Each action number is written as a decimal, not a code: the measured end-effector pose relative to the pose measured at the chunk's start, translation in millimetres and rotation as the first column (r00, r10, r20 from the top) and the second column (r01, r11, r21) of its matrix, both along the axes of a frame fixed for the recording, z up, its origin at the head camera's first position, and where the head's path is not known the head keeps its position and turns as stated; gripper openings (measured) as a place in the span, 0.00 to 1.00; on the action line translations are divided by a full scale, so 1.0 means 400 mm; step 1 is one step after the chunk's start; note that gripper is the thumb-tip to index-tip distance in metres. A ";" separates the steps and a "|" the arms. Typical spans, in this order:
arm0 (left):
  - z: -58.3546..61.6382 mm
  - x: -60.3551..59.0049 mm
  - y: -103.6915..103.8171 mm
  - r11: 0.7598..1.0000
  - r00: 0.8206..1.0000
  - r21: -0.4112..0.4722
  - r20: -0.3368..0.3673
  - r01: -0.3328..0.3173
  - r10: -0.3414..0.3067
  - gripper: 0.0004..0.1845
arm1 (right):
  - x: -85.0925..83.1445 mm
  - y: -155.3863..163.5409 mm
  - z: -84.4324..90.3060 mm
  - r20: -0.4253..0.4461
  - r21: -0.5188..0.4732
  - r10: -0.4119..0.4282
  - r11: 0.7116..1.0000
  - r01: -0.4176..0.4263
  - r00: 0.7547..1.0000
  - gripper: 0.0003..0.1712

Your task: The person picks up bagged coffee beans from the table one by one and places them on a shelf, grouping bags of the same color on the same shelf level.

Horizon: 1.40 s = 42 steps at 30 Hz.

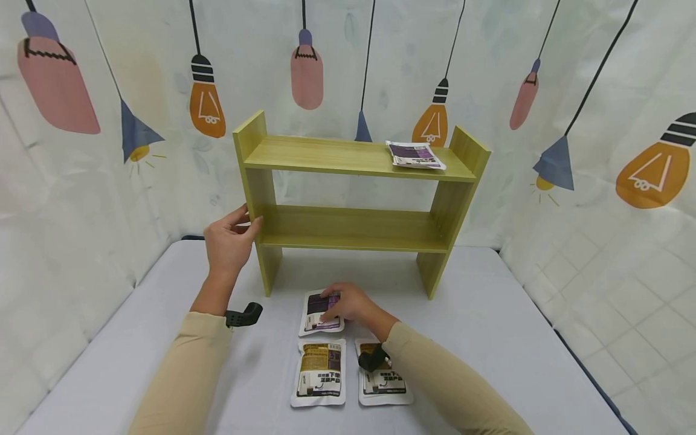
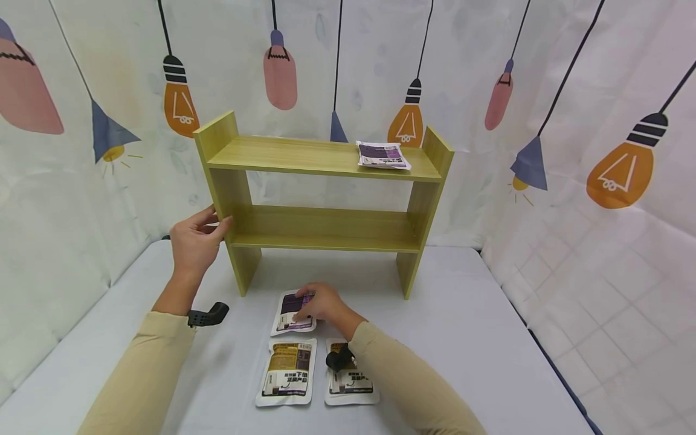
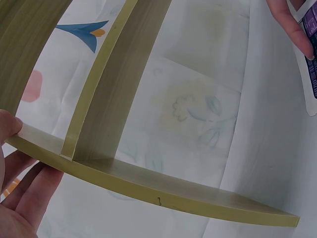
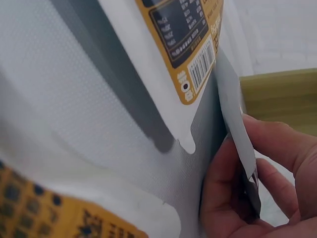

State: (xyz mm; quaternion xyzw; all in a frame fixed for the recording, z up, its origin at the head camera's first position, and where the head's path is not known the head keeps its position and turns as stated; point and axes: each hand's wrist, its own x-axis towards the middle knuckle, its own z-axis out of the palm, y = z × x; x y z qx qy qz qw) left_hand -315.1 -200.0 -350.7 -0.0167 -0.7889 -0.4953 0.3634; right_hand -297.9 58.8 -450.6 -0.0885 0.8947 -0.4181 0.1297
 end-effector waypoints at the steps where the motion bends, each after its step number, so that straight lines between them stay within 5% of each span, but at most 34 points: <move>1: 0.000 0.000 0.000 1.000 1.000 0.001 0.000 0.000 0.000 0.23 | -0.002 0.001 -0.002 0.001 -0.006 0.001 1.000 -0.001 1.000 0.28; 42: -0.005 -0.003 -0.003 1.000 1.000 -0.005 0.014 0.000 0.000 0.23 | -0.007 0.023 -0.005 0.123 -0.226 0.026 0.974 0.002 0.992 0.29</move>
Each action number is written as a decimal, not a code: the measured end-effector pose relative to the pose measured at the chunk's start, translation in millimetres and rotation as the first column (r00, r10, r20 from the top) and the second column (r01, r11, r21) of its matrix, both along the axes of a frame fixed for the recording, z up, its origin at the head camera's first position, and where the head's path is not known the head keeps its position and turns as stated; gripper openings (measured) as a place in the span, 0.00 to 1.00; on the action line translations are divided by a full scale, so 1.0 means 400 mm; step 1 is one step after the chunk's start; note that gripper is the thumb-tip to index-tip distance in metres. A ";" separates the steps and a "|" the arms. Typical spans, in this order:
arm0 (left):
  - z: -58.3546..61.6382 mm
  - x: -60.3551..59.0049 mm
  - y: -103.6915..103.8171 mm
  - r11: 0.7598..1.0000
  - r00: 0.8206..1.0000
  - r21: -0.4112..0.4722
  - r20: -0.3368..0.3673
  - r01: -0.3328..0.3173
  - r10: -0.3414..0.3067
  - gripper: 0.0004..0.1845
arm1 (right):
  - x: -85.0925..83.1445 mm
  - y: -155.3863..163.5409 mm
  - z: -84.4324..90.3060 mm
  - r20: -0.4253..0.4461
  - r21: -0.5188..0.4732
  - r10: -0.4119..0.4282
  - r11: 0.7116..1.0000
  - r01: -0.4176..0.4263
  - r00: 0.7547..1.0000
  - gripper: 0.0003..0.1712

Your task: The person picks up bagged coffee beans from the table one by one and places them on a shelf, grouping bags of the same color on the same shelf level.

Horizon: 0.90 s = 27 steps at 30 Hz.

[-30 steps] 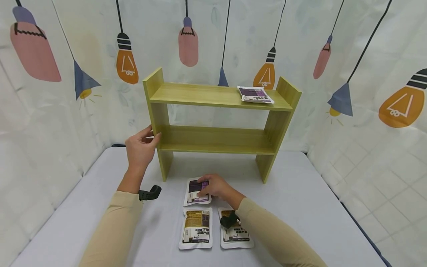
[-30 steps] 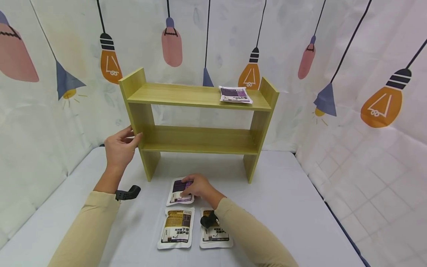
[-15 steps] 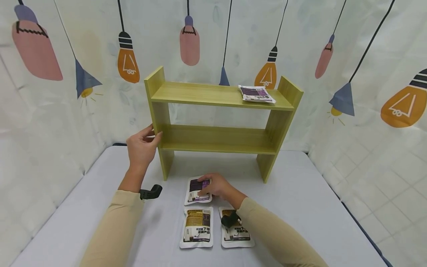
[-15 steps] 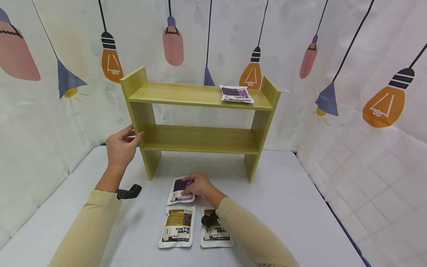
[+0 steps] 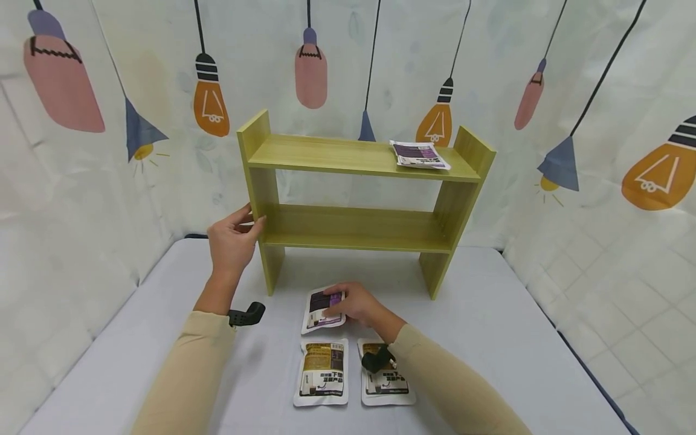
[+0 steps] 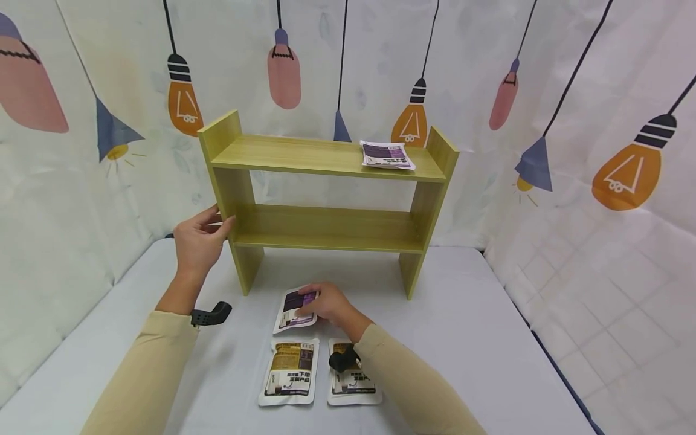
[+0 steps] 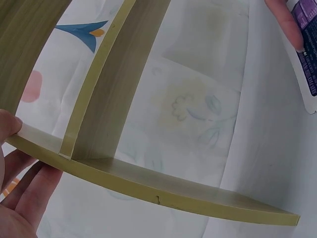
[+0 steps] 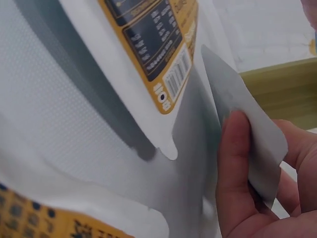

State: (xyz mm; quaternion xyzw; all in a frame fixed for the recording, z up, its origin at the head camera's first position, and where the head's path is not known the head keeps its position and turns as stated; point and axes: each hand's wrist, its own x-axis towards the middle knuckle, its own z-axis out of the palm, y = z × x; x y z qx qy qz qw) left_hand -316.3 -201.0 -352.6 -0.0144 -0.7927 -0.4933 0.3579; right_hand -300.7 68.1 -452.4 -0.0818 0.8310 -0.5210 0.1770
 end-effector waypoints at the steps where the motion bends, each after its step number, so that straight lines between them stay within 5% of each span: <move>1: -0.001 -0.001 0.000 1.000 1.000 0.000 0.000 0.000 0.000 0.23 | 0.000 0.002 0.000 -0.001 -0.009 0.000 1.000 0.000 1.000 0.30; 11: 0.000 0.000 0.000 1.000 1.000 -0.002 -0.011 -0.001 0.001 0.23 | 0.001 0.013 0.013 0.063 -0.232 0.008 0.973 0.007 0.998 0.30; 27: 0.002 0.000 -0.001 1.000 1.000 0.003 -0.011 0.003 -0.002 0.23 | 0.024 0.033 0.065 -0.004 -0.318 -0.005 0.948 0.004 1.000 0.31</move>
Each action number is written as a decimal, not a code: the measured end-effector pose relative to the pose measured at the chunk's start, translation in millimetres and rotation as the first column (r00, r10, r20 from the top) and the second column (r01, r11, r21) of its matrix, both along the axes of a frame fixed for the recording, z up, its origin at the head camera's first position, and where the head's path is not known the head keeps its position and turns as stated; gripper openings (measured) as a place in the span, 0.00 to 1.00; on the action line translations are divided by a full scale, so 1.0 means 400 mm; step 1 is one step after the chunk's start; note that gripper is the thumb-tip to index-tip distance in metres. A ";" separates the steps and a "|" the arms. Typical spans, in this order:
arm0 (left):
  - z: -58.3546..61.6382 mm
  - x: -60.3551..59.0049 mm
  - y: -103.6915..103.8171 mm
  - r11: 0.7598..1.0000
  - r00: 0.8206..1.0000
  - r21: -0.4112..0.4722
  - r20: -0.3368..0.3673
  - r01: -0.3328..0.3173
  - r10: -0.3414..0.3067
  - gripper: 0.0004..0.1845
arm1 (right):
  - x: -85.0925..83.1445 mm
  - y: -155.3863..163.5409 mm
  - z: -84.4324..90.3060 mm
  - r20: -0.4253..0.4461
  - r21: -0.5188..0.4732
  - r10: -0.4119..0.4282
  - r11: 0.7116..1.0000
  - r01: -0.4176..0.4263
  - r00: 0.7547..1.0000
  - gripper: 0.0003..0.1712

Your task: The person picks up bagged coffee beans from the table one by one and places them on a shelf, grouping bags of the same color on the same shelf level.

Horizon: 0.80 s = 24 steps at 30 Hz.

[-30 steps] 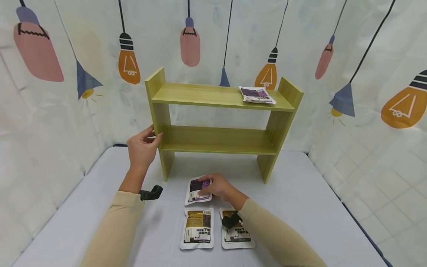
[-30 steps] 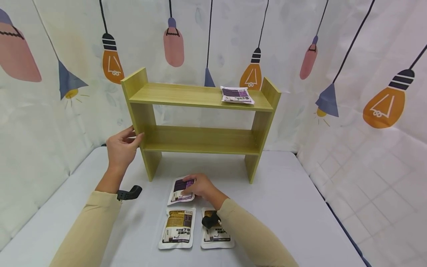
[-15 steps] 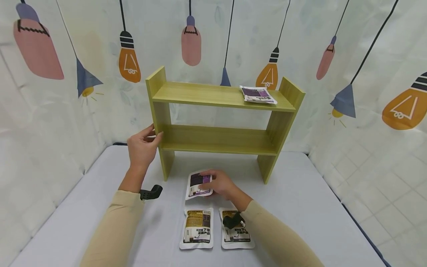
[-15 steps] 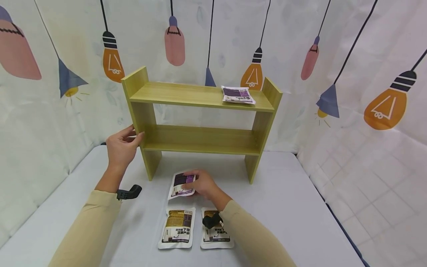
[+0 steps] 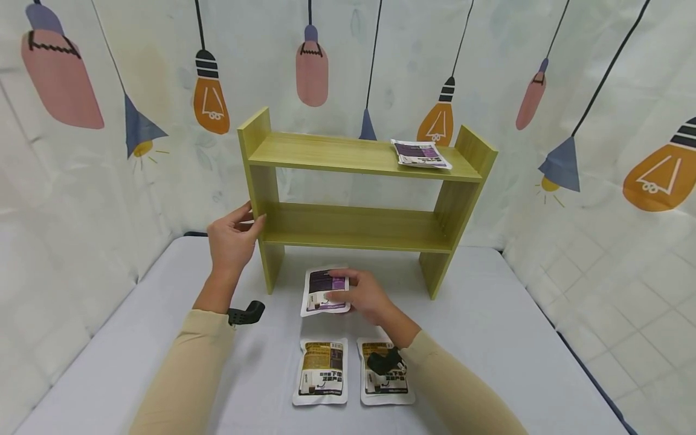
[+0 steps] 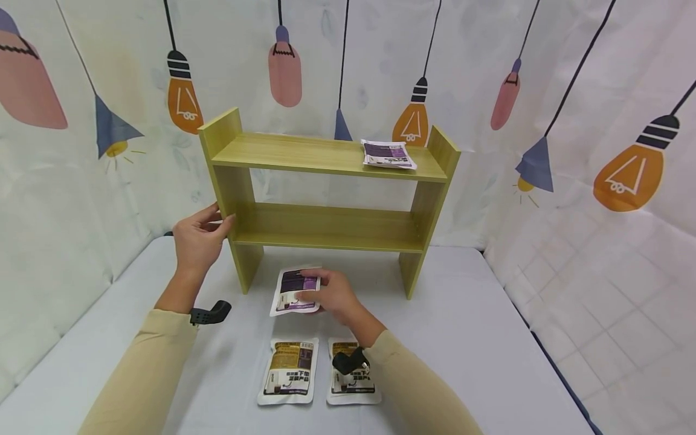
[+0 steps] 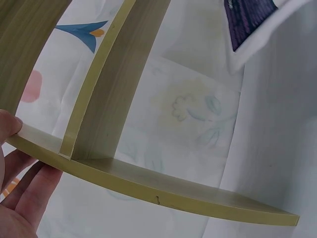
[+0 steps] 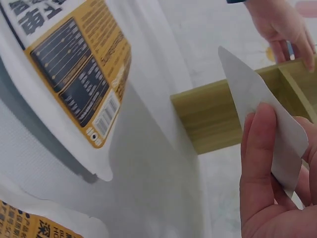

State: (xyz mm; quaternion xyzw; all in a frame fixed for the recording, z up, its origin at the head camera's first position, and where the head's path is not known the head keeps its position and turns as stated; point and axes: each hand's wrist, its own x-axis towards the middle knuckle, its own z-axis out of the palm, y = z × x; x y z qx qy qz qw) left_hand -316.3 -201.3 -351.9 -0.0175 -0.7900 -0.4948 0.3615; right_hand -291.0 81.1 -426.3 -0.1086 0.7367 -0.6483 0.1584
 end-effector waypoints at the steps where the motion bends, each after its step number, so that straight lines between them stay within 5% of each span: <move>1: 0.000 0.001 0.000 1.000 1.000 0.000 0.000 0.001 -0.001 0.23 | 0.001 0.001 0.004 -0.002 -0.004 0.000 1.000 0.000 1.000 0.31; 24: 0.001 0.001 0.003 1.000 1.000 -0.004 0.012 -0.004 0.004 0.23 | 0.043 0.023 0.127 0.007 -0.110 0.024 0.994 -0.023 1.000 0.35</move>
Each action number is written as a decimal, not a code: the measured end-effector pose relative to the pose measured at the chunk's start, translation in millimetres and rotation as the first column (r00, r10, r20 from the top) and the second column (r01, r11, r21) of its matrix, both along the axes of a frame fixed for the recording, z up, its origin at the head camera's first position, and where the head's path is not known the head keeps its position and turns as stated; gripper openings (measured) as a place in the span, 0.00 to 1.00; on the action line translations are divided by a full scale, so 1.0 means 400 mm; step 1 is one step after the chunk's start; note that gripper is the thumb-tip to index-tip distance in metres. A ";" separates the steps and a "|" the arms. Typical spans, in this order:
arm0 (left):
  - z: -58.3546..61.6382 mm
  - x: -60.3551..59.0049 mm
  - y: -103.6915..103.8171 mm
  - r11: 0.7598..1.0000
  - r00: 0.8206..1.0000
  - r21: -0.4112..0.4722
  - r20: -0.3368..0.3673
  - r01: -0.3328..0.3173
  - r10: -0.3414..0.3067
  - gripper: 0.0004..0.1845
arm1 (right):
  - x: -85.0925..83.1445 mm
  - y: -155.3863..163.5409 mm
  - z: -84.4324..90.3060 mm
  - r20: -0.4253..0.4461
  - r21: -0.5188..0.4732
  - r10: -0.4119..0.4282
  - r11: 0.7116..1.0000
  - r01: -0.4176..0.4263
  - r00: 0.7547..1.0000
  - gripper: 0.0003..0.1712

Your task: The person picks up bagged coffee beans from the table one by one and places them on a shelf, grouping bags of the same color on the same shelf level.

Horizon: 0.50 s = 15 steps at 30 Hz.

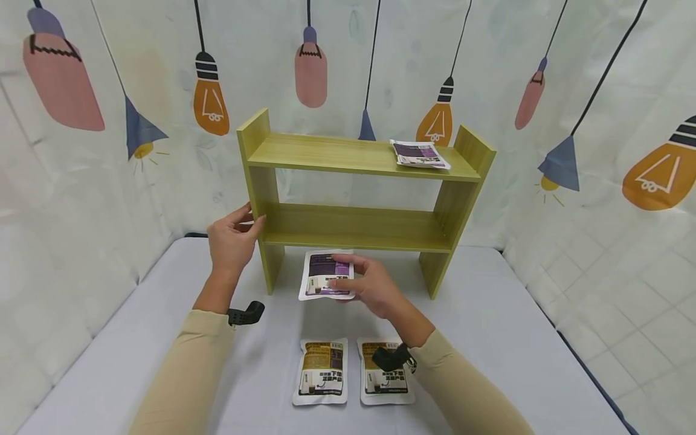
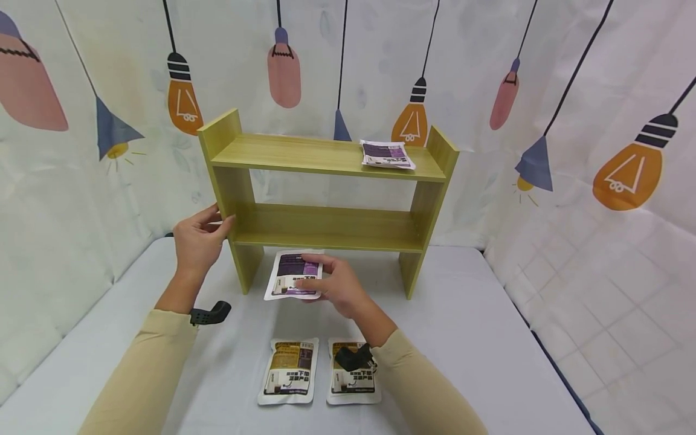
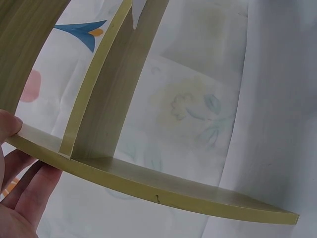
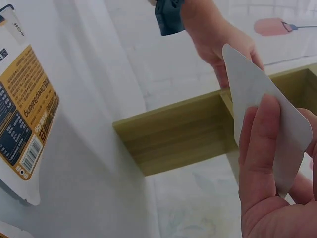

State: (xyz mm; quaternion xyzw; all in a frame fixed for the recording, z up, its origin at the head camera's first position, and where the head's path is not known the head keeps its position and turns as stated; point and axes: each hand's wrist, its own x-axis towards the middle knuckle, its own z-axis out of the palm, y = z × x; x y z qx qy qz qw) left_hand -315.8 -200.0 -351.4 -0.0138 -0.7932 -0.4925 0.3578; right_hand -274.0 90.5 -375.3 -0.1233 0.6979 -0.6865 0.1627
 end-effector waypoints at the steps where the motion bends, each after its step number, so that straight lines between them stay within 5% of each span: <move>1: 0.000 -0.001 0.000 1.000 1.000 0.000 -0.002 -0.001 0.001 0.23 | 0.001 0.001 0.002 0.002 -0.009 0.001 1.000 -0.001 1.000 0.35; 15: -0.001 0.001 -0.003 1.000 1.000 0.001 0.008 0.012 -0.012 0.24 | 0.020 0.002 0.026 0.023 -0.066 0.017 0.998 -0.016 1.000 0.36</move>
